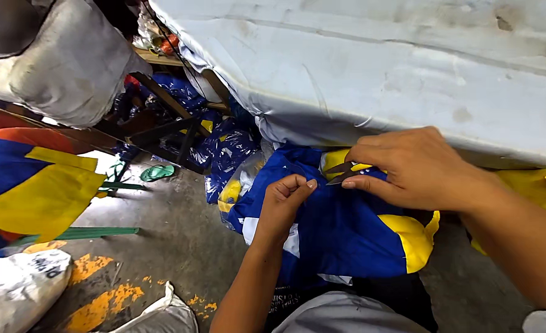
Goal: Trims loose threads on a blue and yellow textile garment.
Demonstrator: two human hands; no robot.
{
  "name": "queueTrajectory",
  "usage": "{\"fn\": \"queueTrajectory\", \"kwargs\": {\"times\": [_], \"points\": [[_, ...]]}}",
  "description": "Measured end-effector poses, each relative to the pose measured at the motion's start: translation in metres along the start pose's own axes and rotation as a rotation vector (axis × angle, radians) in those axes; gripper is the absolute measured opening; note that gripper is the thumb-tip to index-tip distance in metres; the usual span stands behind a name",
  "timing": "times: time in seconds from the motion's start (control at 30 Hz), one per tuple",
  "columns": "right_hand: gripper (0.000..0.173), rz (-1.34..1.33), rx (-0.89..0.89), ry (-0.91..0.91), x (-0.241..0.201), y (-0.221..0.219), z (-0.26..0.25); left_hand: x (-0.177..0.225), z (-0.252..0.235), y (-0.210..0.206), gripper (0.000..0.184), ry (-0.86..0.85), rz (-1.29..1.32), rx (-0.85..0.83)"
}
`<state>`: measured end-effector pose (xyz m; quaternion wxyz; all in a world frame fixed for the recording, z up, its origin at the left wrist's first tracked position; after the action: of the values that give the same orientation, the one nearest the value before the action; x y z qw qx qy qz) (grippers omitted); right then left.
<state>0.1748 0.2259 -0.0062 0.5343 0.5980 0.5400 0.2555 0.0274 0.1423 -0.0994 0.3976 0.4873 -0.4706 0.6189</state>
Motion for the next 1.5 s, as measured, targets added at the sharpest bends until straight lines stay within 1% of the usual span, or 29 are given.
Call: {"fn": "queueTrajectory", "kwargs": {"times": [0.07, 0.17, 0.3, 0.47, 0.7, 0.87, 1.0, 1.2, 1.5], "points": [[0.046, 0.101, -0.024, 0.074, -0.009, 0.013, -0.003, 0.004, 0.000, -0.005, 0.023, -0.012, -0.031, -0.011], [0.041, 0.214, -0.087, 0.144, -0.021, 0.018, -0.009, 0.008, -0.001, -0.010, 0.023, -0.035, -0.084, -0.020], [0.041, 0.294, -0.191, 0.135, -0.027, 0.017, -0.016, 0.012, 0.000, -0.013, 0.022, -0.069, -0.121, -0.019], [0.044, 0.322, -0.269, 0.132, -0.027, 0.016, -0.022, 0.015, 0.000, -0.013, 0.021, -0.101, -0.150, -0.022], [0.045, 0.349, -0.335, 0.157, -0.030, 0.011, -0.028, 0.013, 0.001, -0.013, 0.019, -0.104, -0.153, -0.023], [0.038, 0.339, -0.331, 0.207, -0.037, 0.010, -0.033, 0.014, 0.000, -0.014, 0.018, -0.113, -0.177, -0.038], [0.036, 0.318, -0.362, 0.244, -0.040, 0.011, -0.037, 0.016, 0.000, -0.015, 0.018, -0.118, -0.218, -0.056], [0.035, 0.315, -0.411, 0.257, -0.043, 0.009, -0.041, 0.019, -0.001, -0.016, 0.017, -0.133, -0.263, -0.102], [0.039, 0.292, -0.457, 0.271, -0.040, 0.005, -0.044, 0.019, 0.000, -0.017, 0.018, -0.152, -0.293, -0.136]]}}
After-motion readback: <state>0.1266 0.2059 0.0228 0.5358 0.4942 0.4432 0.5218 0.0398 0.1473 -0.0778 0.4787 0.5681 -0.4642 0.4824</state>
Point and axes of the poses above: each hand's wrist, its own z-axis away from the middle knuckle, its own y-axis out of the back of the hand, x = y × z, the point moved 8 cm from there along -z, towards the middle knuckle
